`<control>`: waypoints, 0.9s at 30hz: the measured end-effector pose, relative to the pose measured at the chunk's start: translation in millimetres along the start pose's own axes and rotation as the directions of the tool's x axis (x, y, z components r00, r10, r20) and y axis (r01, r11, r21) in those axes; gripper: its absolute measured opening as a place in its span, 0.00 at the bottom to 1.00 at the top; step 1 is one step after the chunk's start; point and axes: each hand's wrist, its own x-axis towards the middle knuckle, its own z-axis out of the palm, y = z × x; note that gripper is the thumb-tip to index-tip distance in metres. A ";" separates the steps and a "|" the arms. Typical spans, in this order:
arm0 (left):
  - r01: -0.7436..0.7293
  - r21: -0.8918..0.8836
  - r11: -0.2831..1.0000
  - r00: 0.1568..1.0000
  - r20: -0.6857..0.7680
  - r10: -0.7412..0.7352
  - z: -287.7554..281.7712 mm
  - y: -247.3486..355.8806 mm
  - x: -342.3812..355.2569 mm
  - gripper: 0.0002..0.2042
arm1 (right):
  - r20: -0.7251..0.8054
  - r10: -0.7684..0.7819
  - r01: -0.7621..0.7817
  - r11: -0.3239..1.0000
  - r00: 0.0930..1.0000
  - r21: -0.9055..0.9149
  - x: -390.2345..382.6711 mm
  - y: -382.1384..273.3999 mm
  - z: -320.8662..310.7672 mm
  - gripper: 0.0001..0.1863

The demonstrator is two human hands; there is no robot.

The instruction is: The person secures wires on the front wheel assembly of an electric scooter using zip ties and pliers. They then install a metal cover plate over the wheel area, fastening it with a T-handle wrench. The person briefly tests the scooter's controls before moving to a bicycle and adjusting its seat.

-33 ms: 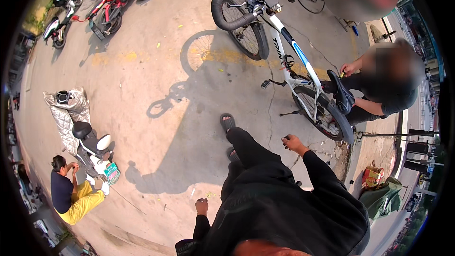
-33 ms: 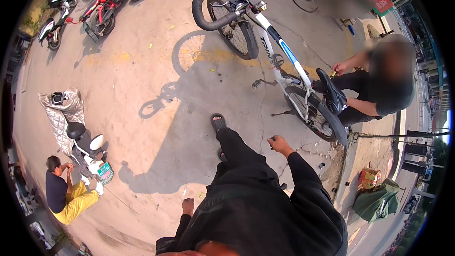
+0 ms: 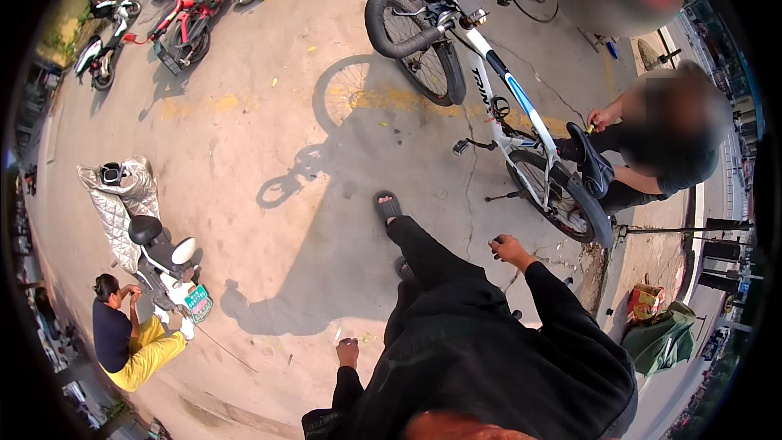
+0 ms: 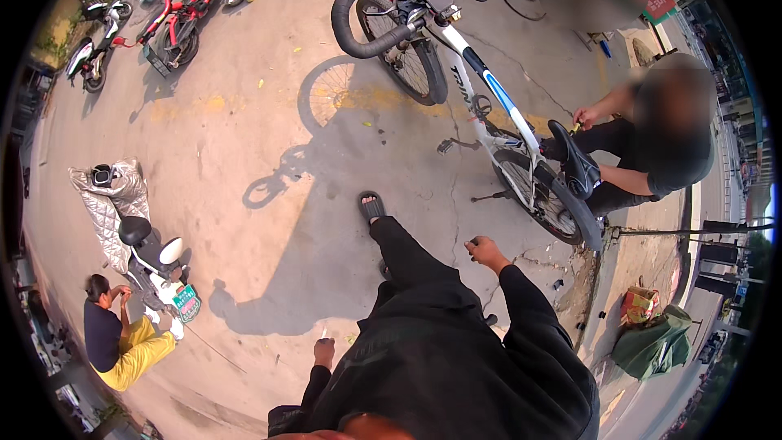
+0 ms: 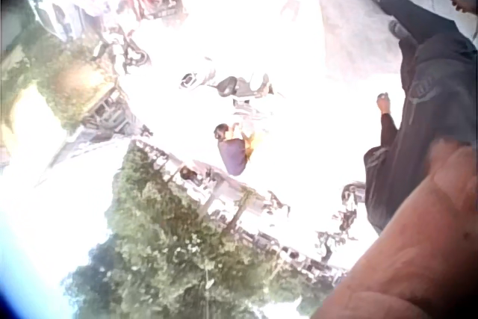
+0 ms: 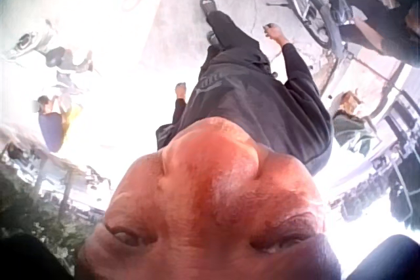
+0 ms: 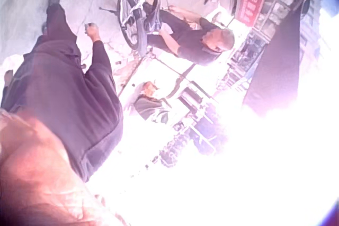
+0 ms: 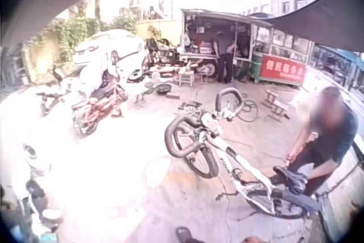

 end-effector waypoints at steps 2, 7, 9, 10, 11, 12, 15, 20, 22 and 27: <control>0.001 -0.182 0.983 0.997 -0.074 -0.014 -50.7 40.6 42.7 0.19 | 0.020 0.086 -0.086 0.996 0.996 -0.017 2.8 0.0 1.2 0.21; -0.205 -0.202 0.958 0.936 -0.327 0.132 -210.4 177.9 133.2 0.17 | 0.120 0.352 -0.343 0.935 0.928 -0.090 39.5 -22.0 2.8 0.22; -0.233 -0.239 0.943 0.943 -0.292 0.159 -273.7 244.2 146.9 0.17 | 0.127 0.397 -0.393 0.918 0.909 -0.056 52.3 -42.2 5.0 0.23; -0.280 -0.185 0.942 0.933 -0.285 0.222 -303.5 275.1 152.9 0.16 | 0.129 0.393 -0.399 0.917 0.910 0.021 65.2 -57.7 6.1 0.23; -0.333 -0.137 0.933 0.915 -0.284 0.285 -330.5 308.7 163.7 0.16 | 0.115 0.387 -0.398 0.913 0.915 0.096 82.4 -82.1 4.6 0.22; -0.349 -0.154 0.924 0.908 -0.297 0.294 -354.0 335.9 175.5 0.16 | 0.113 0.361 -0.372 0.923 0.926 0.102 98.8 -115.2 3.4 0.22; -0.395 -0.226 0.890 0.900 -0.289 0.326 -400.2 384.4 200.6 0.16 | 0.003 0.245 -0.236 0.933 0.970 0.270 137.7 -185.5 -4.7 0.20; -0.379 -0.033 0.925 0.924 -0.056 0.377 -428.4 359.9 253.5 0.16 | -0.121 0.081 -0.032 0.930 0.989 0.367 170.2 -298.6 -9.7 0.23; -0.376 0.181 0.909 0.926 0.116 0.360 -446.1 346.8 261.1 0.15 | -0.201 0.052 0.041 0.901 0.978 0.432 160.0 -321.7 -6.0 0.22; -0.411 0.438 0.799 0.888 0.392 0.242 -501.7 372.8 300.6 0.14 | -0.310 0.315 -0.059 0.781 0.897 0.621 107.3 -288.1 45.5 0.22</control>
